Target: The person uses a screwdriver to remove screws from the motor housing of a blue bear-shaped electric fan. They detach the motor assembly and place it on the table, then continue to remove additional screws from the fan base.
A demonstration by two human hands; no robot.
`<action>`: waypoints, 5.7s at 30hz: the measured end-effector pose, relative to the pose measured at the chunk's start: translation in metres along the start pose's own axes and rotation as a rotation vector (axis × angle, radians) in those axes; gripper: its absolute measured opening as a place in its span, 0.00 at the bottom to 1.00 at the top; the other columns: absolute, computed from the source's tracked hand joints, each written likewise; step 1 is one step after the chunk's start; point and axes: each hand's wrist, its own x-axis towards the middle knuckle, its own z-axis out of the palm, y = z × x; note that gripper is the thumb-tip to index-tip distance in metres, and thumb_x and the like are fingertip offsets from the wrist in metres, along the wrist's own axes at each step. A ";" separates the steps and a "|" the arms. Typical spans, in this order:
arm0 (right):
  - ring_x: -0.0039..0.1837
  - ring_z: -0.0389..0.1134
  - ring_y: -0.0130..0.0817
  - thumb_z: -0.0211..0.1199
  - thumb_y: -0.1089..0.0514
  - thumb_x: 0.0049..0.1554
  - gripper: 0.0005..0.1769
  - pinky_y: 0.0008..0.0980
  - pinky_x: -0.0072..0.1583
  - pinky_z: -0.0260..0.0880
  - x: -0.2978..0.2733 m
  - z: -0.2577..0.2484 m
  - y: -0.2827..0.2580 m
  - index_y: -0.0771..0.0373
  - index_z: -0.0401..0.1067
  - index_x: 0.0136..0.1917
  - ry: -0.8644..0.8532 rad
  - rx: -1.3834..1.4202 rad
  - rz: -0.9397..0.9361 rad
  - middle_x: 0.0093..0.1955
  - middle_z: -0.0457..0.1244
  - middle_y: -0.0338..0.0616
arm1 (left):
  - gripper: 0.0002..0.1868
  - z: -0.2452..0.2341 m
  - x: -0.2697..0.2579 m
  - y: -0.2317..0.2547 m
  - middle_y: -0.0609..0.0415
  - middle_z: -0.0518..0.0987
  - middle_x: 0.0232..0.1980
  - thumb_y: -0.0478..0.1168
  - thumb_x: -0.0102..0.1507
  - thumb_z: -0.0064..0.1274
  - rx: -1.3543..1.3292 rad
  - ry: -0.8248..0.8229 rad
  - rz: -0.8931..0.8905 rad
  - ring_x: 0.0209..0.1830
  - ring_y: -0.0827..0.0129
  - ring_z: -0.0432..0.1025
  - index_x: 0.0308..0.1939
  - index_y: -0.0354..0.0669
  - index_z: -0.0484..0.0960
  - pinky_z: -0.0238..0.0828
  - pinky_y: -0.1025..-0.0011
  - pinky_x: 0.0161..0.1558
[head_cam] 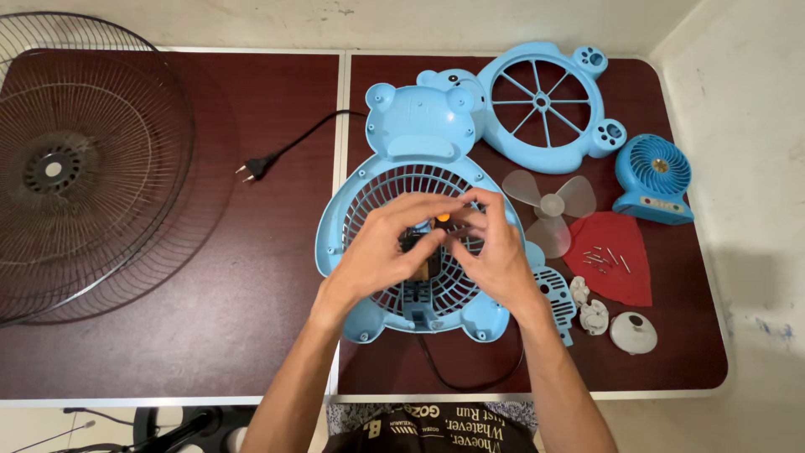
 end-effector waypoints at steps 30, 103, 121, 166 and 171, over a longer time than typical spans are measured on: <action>0.63 0.73 0.36 0.64 0.69 0.58 0.26 0.35 0.58 0.77 -0.001 -0.012 -0.031 0.62 0.66 0.69 0.020 -0.072 -0.082 0.61 0.69 0.45 | 0.28 0.002 0.005 -0.008 0.54 0.82 0.42 0.46 0.55 0.70 0.076 -0.051 -0.288 0.46 0.66 0.78 0.55 0.41 0.77 0.74 0.66 0.49; 0.54 0.69 0.27 0.63 0.70 0.61 0.19 0.30 0.48 0.82 -0.018 -0.016 0.004 0.69 0.63 0.64 0.358 0.254 -0.037 0.52 0.65 0.44 | 0.11 0.030 -0.011 -0.056 0.50 0.80 0.40 0.35 0.55 0.58 0.934 -0.323 0.300 0.43 0.60 0.74 0.41 0.38 0.79 0.73 0.66 0.50; 0.55 0.69 0.28 0.61 0.70 0.63 0.20 0.31 0.51 0.81 -0.019 -0.020 0.008 0.68 0.62 0.67 0.359 0.290 -0.061 0.55 0.63 0.44 | 0.07 0.016 0.002 -0.033 0.49 0.80 0.40 0.37 0.66 0.54 0.558 -0.141 0.128 0.42 0.58 0.75 0.42 0.36 0.79 0.73 0.63 0.47; 0.43 0.67 0.20 0.71 0.64 0.57 0.08 0.24 0.44 0.67 -0.103 -0.156 0.056 0.66 0.80 0.50 0.474 0.001 0.386 0.40 0.69 0.38 | 0.09 0.151 0.059 0.022 0.53 0.88 0.37 0.32 0.59 0.64 -0.040 -0.136 -0.270 0.39 0.72 0.84 0.41 0.37 0.82 0.80 0.72 0.41; 0.47 0.73 0.22 0.71 0.61 0.54 0.10 0.26 0.49 0.72 -0.113 -0.185 0.081 0.62 0.80 0.51 0.471 -0.203 0.434 0.44 0.74 0.41 | 0.10 0.166 0.066 0.019 0.51 0.85 0.42 0.29 0.57 0.63 0.048 -0.177 -0.048 0.42 0.62 0.82 0.42 0.39 0.82 0.78 0.67 0.43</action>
